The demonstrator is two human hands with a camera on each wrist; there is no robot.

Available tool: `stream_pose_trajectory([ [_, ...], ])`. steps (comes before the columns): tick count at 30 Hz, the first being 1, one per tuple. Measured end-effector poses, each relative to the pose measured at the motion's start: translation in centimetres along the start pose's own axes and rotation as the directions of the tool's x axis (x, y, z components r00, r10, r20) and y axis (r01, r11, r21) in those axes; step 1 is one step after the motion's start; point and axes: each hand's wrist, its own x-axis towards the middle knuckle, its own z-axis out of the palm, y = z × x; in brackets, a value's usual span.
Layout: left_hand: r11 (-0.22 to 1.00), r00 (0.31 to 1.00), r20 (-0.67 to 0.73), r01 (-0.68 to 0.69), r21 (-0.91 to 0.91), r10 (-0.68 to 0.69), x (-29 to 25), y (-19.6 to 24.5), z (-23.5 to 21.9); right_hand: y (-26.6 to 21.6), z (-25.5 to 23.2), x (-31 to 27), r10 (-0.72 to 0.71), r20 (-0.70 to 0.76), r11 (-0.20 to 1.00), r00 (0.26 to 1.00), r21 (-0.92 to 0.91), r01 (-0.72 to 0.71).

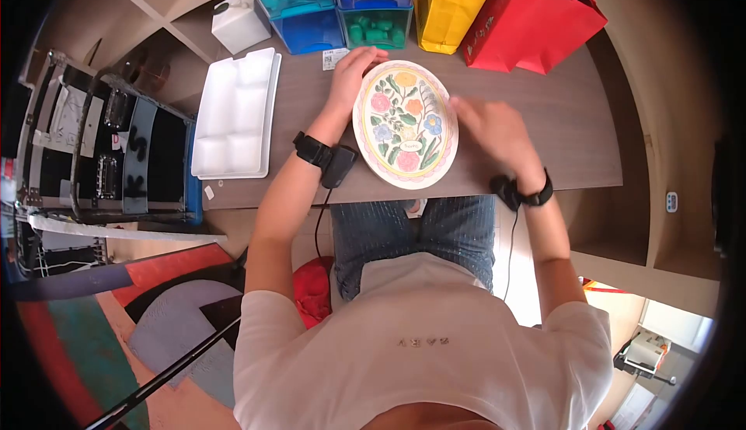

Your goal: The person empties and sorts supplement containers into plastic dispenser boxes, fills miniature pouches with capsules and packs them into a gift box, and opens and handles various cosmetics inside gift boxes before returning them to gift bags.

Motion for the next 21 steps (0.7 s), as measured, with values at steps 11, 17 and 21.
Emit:
stream_pose_trajectory([
  [11,0.969,0.976,-0.066,-0.196,0.152,0.208,-0.1,-0.6,0.0,2.1,6.4,11.1,-0.39,0.094,0.262,0.916,0.965,0.012],
  [17,0.999,0.976,0.22,0.017,-0.052,-0.005,-0.6,0.3,0.7,2.1,4.7,9.6,-0.457,0.225,0.315,0.861,0.946,-0.079],
  [21,0.999,0.984,0.176,-0.021,-0.034,0.027,-1.0,0.2,0.9,2.2,4.8,9.7,-0.468,0.209,0.382,0.859,0.924,-0.017],
])
